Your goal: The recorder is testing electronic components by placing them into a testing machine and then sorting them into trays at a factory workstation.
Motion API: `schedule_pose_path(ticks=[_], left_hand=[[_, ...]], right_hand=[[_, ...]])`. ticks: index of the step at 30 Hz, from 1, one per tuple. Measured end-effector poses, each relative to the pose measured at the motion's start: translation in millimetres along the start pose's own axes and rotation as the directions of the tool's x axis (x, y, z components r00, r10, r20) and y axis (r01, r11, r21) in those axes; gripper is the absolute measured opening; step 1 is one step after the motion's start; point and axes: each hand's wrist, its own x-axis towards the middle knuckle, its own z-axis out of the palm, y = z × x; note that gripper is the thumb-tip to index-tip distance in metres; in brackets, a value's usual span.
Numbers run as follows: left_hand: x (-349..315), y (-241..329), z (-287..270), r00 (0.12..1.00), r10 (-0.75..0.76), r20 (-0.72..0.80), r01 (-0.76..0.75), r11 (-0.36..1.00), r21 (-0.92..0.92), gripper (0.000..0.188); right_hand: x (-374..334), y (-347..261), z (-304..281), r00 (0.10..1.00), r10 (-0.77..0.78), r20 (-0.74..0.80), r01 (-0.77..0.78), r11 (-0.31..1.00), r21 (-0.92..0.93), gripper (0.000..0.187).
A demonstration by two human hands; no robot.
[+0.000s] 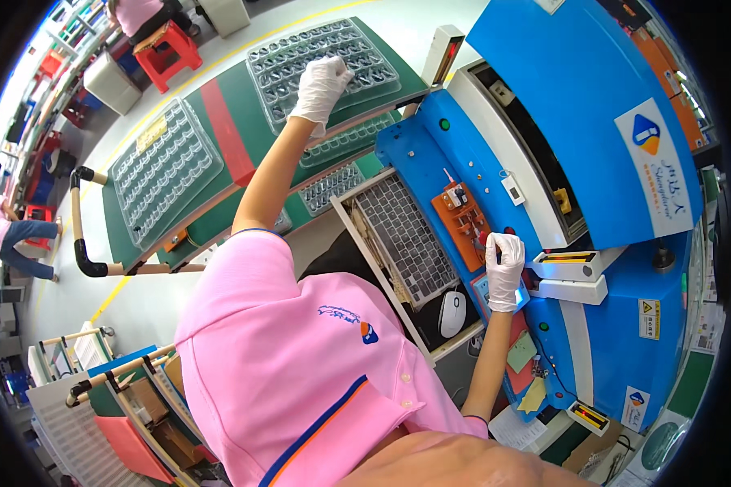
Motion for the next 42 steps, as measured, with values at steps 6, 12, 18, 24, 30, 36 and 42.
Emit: schedule_pose_path(ticks=[6, 12, 18, 24, 30, 36, 42], left_hand=[[-2.5, 17.1, 0.8, 1.0, 0.017, -0.003, -0.016, 0.994, 0.107, 0.025], [-19.2, 27.6, -39.1, 0.998, -0.042, -0.051, 0.041, 0.999, -0.031, 0.023], [-105.3, 6.2, -180.1, 0.974, -0.2, -0.106, 0.217, 0.96, 0.179, 0.032], [-236.5, -82.3, -320.6, 0.726, -0.529, -0.439, 0.651, 0.323, 0.687, 0.028], [-293.6, -124.9, -339.3, 0.652, -0.663, -0.367, 0.723, 0.4, 0.564, 0.019], [-283.9, -128.9, -331.3, 0.653, -0.668, -0.358, 0.704, 0.36, 0.613, 0.018], [-284.1, -168.7, -347.9, 0.679, -0.689, -0.254, 0.596, 0.315, 0.739, 0.024]], right_hand=[[-3.7, -8.3, -0.2, 0.998, 0.055, -0.015, -0.055, 0.998, -0.014, 0.006], [4.8, -0.8, 2.4, 0.994, 0.037, 0.101, -0.038, 0.999, 0.006, 0.01], [6.4, -13.2, 11.0, 0.954, -0.188, -0.233, 0.123, 0.955, -0.269, 0.053], [25.2, -28.7, 25.7, 0.928, -0.055, 0.369, -0.002, 0.989, 0.151, 0.05], [16.7, -24.6, 28.3, 0.919, 0.075, 0.387, -0.139, 0.98, 0.139, 0.042], [5.1, -28.3, 11.6, 0.968, -0.107, 0.225, 0.106, 0.994, 0.017, 0.033], [-6.2, -17.3, -7.8, 0.994, 0.017, 0.105, -0.012, 0.999, -0.051, 0.029]])
